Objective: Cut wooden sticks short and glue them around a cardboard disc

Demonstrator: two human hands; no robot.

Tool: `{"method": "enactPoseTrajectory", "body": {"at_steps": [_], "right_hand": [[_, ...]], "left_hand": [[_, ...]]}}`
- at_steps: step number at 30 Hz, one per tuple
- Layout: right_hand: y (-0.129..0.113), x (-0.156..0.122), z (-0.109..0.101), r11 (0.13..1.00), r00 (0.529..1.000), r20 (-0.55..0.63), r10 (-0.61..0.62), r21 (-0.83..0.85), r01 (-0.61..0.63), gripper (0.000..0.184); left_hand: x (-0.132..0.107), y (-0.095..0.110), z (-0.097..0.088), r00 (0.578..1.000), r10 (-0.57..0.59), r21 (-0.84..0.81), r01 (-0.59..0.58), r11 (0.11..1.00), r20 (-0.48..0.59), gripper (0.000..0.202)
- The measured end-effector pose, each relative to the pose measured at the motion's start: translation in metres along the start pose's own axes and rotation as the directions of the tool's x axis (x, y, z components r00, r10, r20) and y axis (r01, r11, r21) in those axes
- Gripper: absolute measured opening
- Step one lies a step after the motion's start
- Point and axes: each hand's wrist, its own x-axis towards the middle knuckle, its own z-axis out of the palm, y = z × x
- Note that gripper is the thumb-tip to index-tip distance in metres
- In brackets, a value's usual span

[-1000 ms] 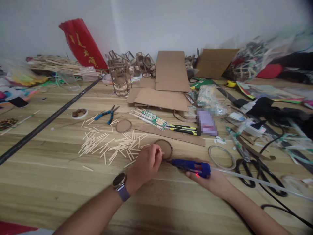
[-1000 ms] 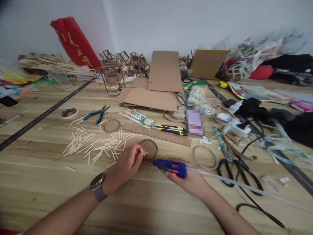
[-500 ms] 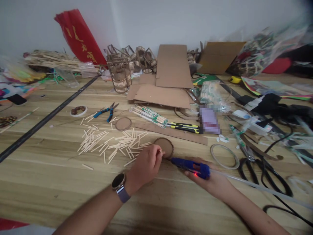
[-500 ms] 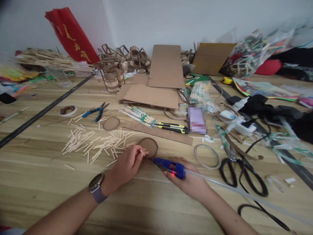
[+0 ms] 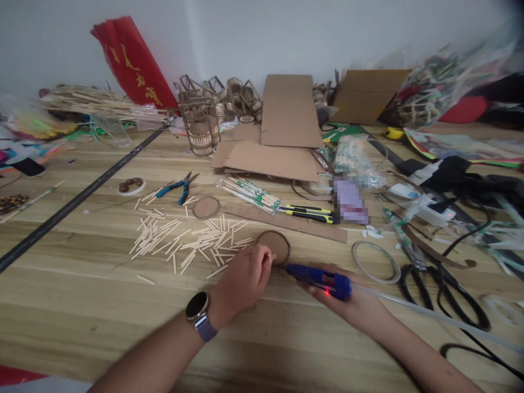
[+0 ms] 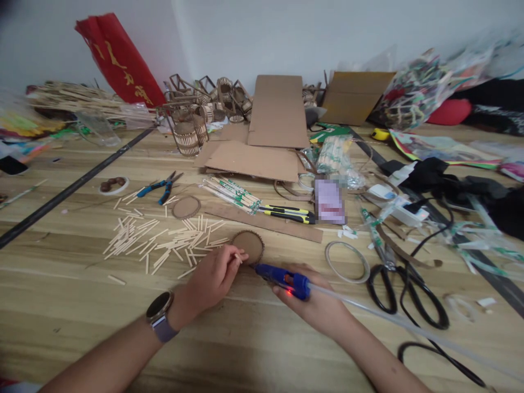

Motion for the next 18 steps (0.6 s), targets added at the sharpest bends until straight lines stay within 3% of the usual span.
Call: {"method": "enactPoseTrajectory", "body": {"at_steps": [9, 18], "right_hand": [[-0.0016, 0.0000, -0.0008, 0.999, 1.000, -0.002, 0.014, 0.030, -0.013, 0.024], [0.0056, -0.0013, 0.0018, 0.998, 0.998, -0.032, 0.057, 0.017, -0.056, 0.031]], "left_hand": [[-0.0001, -0.0026, 0.0002, 0.998, -0.064, -0.034, 0.064, 0.997, 0.022, 0.015], [-0.0023, -0.0018, -0.0025, 0.998, -0.066, -0.118, 0.063, 0.991, -0.022, 0.012]]}}
